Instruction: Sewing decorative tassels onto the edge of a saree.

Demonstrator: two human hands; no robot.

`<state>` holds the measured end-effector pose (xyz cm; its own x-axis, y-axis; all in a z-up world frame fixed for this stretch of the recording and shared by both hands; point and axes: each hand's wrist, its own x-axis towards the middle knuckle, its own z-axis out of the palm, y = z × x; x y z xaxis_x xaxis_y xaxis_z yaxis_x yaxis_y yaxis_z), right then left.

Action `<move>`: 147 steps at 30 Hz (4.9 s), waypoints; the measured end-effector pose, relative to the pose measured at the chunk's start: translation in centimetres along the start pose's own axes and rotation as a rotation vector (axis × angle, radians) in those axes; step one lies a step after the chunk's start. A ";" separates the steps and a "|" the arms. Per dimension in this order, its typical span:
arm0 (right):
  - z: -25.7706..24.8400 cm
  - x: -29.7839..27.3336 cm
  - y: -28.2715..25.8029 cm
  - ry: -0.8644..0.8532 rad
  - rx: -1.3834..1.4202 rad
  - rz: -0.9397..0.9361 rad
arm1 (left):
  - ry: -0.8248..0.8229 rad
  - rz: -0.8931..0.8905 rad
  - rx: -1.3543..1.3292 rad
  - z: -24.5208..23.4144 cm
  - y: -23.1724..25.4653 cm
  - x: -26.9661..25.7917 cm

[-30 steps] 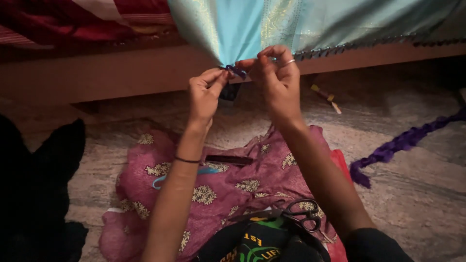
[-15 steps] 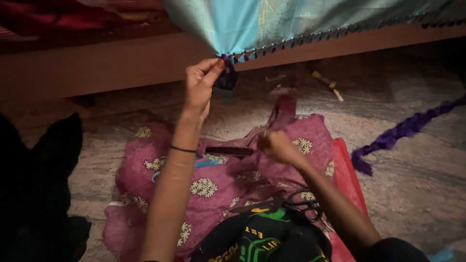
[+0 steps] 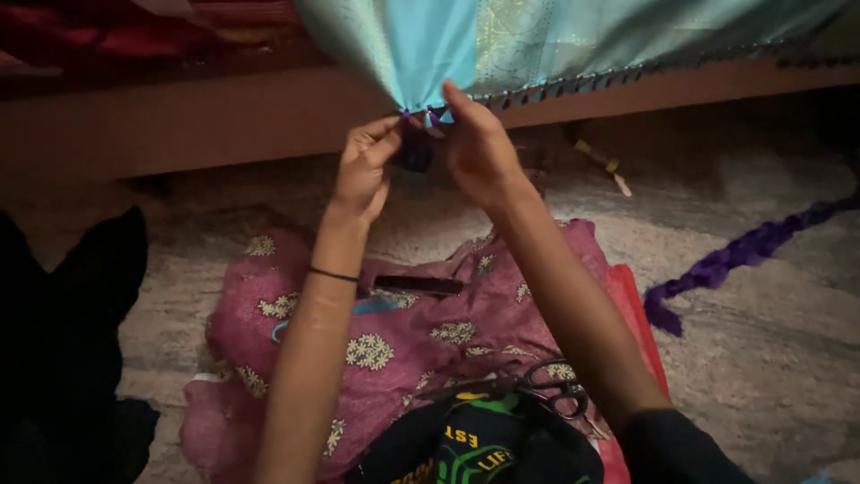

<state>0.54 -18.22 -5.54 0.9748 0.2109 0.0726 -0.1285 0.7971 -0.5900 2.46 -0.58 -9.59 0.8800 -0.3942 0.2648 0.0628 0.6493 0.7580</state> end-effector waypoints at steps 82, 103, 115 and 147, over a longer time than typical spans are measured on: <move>0.4 -14.0 35.7 -0.928 -1.948 -0.528 | 0.429 0.284 1.369 3.7 1.7 0.1; -1.0 -3.5 3.6 0.359 -1.505 -0.582 | 0.375 0.408 1.233 2.5 1.5 0.0; -3.0 1.3 6.4 0.281 -0.882 -0.537 | 0.417 0.328 1.315 2.7 1.4 0.2; -3.0 0.7 6.5 0.245 -0.759 -0.478 | 0.459 0.330 1.329 4.0 1.3 -0.8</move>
<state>0.97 -14.59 -11.77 0.9160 -0.2386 0.3225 0.3658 0.1668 -0.9156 -0.07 -2.03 -6.46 0.8544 0.0570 0.5164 -0.4206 -0.5075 0.7520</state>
